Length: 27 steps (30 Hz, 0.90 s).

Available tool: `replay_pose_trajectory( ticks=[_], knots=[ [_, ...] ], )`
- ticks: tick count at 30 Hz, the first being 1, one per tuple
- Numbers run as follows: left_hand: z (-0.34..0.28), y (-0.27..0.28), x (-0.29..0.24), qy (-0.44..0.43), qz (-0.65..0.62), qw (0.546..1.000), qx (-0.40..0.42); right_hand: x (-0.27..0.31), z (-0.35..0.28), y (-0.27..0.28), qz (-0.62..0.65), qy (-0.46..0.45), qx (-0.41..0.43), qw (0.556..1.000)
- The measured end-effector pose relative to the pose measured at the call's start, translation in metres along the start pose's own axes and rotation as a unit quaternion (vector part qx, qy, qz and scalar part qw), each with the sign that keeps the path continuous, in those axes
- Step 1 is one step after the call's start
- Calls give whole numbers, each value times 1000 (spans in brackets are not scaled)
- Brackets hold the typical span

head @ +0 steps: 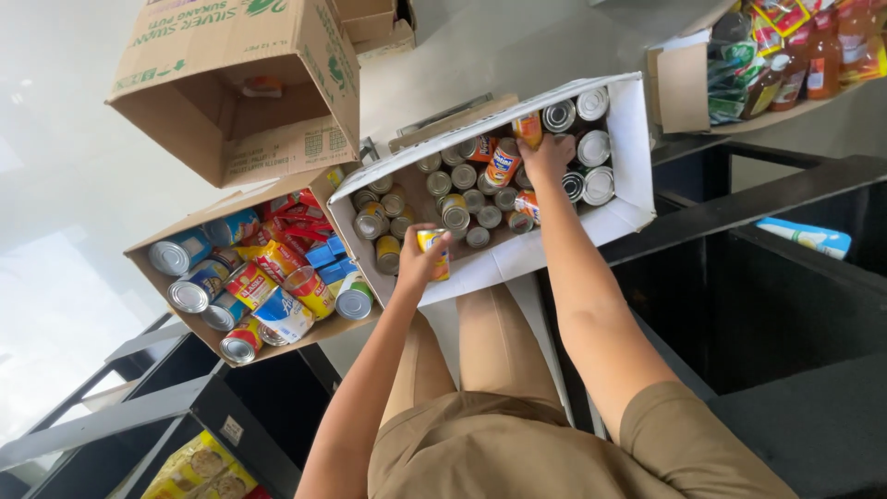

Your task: Stocking canned goods from cardboard boxes on the floor onto store shelves.

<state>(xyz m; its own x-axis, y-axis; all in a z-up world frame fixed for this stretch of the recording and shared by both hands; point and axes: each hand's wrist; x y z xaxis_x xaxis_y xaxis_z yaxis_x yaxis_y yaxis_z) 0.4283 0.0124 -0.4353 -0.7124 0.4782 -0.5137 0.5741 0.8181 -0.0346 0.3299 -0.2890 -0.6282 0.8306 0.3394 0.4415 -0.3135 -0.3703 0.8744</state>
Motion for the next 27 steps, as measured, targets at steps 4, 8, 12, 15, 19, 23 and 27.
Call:
replay_pose_trajectory(
  ticks=[4, 8, 12, 15, 19, 23, 27],
  knots=[
    [-11, 27, 17, 15, -42, 999, 11, 15, 3, 25, -11, -51, 37, 998],
    [-28, 44, 19, 33, -75, 996, 20, 45, -35, 65, 217, -137, 24, 966],
    [-47, 51, 14, 44, -111, 991, 54, 52, -99, 98, 567, -208, -67, 794],
    [-50, 60, 24, 28, -101, 991, 81, 122, -161, 181, 792, -273, -37, 544],
    [-89, 58, -28, 34, -85, 981, 170, 151, -239, 228, 887, -320, 64, 325],
    [-143, 51, -78, -41, -13, 955, 293, 179, -309, 255, 930, -139, 174, 291],
    [-197, 34, -107, -116, 45, 892, 434, 194, -368, 276, 948, -60, 141, 279]
  ],
)
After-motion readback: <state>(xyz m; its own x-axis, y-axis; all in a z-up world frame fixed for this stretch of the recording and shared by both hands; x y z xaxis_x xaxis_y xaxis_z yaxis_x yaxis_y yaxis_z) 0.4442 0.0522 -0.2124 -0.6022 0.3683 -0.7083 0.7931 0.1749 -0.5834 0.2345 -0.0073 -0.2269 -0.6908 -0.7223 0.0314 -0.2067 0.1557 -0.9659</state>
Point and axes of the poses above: each hand's wrist, its own z-axis towards the middle knuckle, its own y-axis out of the back of the hand, x = y × z, and after that the axes turned 5 degrees about z, right-handed
